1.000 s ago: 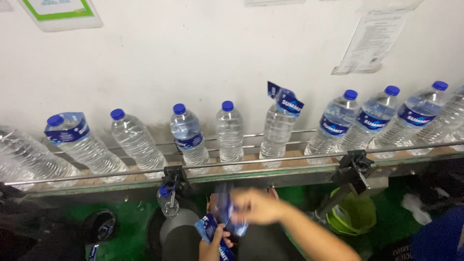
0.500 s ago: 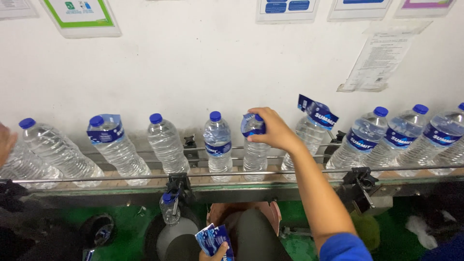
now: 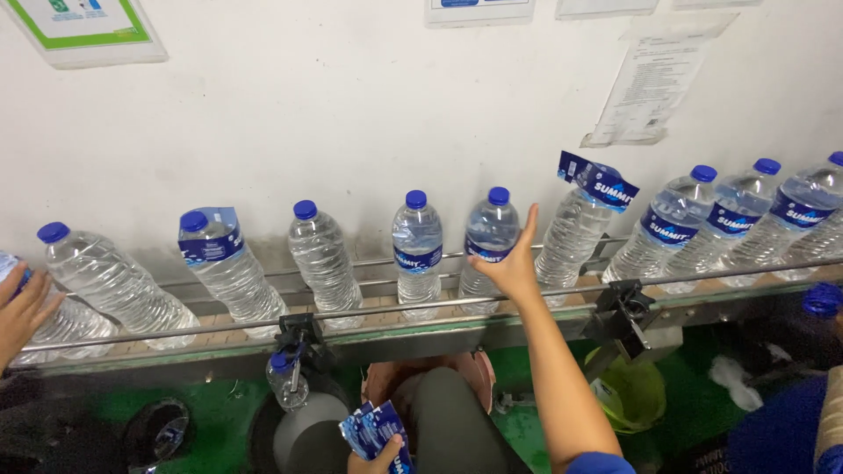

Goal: Placing plastic labels onto the necks of water bottles as they move along a conveyor belt in a production facility.

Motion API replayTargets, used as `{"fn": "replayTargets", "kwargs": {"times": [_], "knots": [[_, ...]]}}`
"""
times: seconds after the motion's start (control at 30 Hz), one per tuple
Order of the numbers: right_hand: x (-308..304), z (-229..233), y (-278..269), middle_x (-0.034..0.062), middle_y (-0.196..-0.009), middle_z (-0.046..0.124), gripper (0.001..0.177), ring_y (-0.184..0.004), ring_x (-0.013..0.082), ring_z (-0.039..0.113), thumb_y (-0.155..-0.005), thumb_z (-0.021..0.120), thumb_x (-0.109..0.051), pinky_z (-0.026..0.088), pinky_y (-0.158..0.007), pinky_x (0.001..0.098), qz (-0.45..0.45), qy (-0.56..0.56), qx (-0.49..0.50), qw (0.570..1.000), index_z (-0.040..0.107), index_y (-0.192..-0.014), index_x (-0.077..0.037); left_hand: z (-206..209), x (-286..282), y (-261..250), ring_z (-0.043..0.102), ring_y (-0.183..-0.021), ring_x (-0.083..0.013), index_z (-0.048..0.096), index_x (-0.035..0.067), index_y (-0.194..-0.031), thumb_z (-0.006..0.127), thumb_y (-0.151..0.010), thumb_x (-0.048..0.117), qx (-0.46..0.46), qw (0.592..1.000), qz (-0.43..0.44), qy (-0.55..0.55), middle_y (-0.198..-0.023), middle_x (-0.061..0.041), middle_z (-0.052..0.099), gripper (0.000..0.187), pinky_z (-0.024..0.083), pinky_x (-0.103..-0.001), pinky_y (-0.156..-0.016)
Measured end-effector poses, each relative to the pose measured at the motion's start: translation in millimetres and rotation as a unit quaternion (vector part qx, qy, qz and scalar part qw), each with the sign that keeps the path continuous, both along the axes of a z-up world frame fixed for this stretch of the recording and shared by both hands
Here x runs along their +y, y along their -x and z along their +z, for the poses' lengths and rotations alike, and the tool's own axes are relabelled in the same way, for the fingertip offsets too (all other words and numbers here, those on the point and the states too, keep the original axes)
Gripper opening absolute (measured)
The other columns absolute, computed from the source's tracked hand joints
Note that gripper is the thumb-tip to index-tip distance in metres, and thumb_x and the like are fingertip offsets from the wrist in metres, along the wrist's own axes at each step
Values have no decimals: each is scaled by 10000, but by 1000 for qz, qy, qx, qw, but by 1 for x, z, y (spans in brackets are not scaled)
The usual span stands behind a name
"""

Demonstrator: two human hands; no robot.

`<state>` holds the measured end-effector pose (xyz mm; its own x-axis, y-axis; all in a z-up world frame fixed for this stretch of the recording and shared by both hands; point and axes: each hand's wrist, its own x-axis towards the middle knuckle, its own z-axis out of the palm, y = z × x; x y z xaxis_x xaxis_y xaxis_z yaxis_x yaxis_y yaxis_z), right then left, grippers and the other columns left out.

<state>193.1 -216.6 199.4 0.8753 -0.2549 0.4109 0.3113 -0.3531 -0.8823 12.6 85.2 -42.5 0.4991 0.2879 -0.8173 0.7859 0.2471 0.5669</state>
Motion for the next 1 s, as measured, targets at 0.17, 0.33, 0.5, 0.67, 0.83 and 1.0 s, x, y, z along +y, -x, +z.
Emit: {"fn": "replayTargets", "kwargs": {"times": [0.17,0.33,0.5,0.67,0.83,1.0], "knots": [[8,-23,28,279,-1650,195,1439,-1507,386,332,-644,933,-323,315,-1191,504,-43,27,-28,998,-113,-1597,-62,17,3,4,741,-1050,-359,821,68,-1135,1008,-602,274,-25,999,15,36,-1082,-147,803,601,515,-452,-992],[121,-87,138,41,-1093,581,399,-972,208,596,-712,807,-78,479,-853,342,198,56,-4,979,590,-1032,-176,19,0,-3,727,-1025,-351,790,4,-1181,1033,-567,347,34,991,112,-71,-1114,-173,779,744,543,-447,-923],[120,-124,146,-7,-911,595,161,-834,104,589,-973,762,-238,469,-768,261,472,-25,235,850,709,-878,-120,80,-10,12,723,-1069,-350,771,61,-1248,915,-724,357,-12,992,123,-28,-1164,-171,787,618,484,-430,-1010],[99,-6,108,45,-1088,623,248,-1003,132,653,-947,769,-225,522,-952,287,671,-106,232,696,682,-1080,-34,61,-4,10,725,-1001,-273,836,-4,-971,840,-787,323,-75,996,38,-39,-999,-139,811,375,457,-364,-921],[89,121,18,199,-1387,605,131,-1319,366,569,-999,660,-176,479,-1120,513,121,192,-244,943,686,-1010,-49,64,-12,17,637,-810,-432,641,-151,-1258,521,-1039,25,-174,942,155,241,-936,-339,639,306,601,-592,-869],[77,115,-63,29,-1017,599,273,-952,245,550,-771,878,-267,404,-813,394,94,374,-104,917,704,-962,-179,35,0,13,709,-911,-417,747,-73,-1179,805,-833,123,-160,973,102,130,-995,-260,751,402,580,-544,-887]]}}
